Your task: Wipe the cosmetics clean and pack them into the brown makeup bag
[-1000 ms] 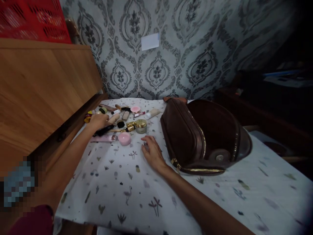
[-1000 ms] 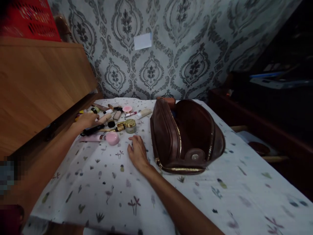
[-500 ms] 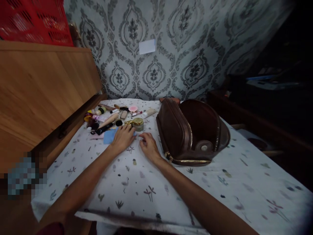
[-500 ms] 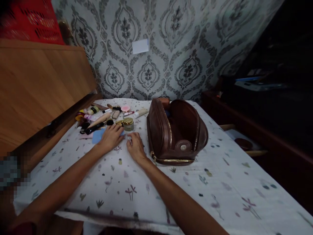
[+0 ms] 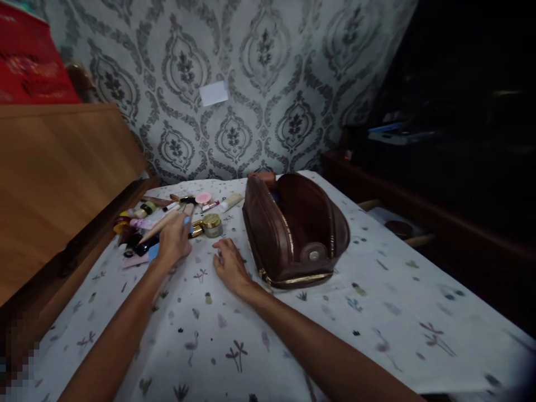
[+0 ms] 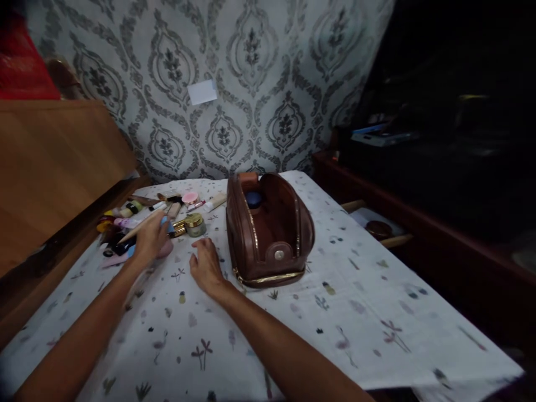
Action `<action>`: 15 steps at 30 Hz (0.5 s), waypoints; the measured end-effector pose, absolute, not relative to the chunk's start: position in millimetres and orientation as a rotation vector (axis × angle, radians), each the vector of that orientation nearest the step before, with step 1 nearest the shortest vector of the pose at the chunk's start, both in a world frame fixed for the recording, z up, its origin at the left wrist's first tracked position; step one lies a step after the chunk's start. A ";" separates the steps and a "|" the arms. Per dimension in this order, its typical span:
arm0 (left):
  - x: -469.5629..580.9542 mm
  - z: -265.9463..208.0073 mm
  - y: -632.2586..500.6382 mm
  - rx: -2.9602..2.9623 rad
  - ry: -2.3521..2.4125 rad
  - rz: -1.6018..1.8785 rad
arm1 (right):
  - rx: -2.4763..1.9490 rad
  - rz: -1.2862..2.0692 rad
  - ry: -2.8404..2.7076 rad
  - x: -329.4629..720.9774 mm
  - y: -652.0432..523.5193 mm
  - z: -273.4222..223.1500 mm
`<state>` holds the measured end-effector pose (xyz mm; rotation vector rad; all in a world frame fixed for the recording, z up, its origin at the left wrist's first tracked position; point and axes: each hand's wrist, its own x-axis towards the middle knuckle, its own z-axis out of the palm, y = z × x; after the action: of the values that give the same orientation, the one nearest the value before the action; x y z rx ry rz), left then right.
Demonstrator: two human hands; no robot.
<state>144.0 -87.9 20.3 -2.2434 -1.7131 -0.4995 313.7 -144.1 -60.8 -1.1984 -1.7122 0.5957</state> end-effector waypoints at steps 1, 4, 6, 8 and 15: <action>147.5 23.6 -84.2 -2.259 -1.680 -0.550 | -1.205 0.595 -1.711 313.0 -144.1 -60.5; 166.1 27.1 -74.0 -2.356 -1.518 -0.676 | -1.221 0.598 -1.706 311.0 -143.8 -60.0; 182.6 22.4 -68.4 -2.436 -1.455 -0.629 | -1.231 0.602 -1.694 310.0 -143.5 -59.8; 197.4 14.2 -63.9 -2.496 -1.468 -0.511 | -1.236 0.607 -1.675 309.4 -143.3 -59.8; 216.4 5.4 -66.9 -2.412 -1.621 -0.417 | -1.249 0.615 -1.583 308.0 -139.5 -61.1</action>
<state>216.4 -66.9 5.4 -2.4119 -1.6209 -0.4170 308.0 -139.5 -61.1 -1.2490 -1.5833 0.6153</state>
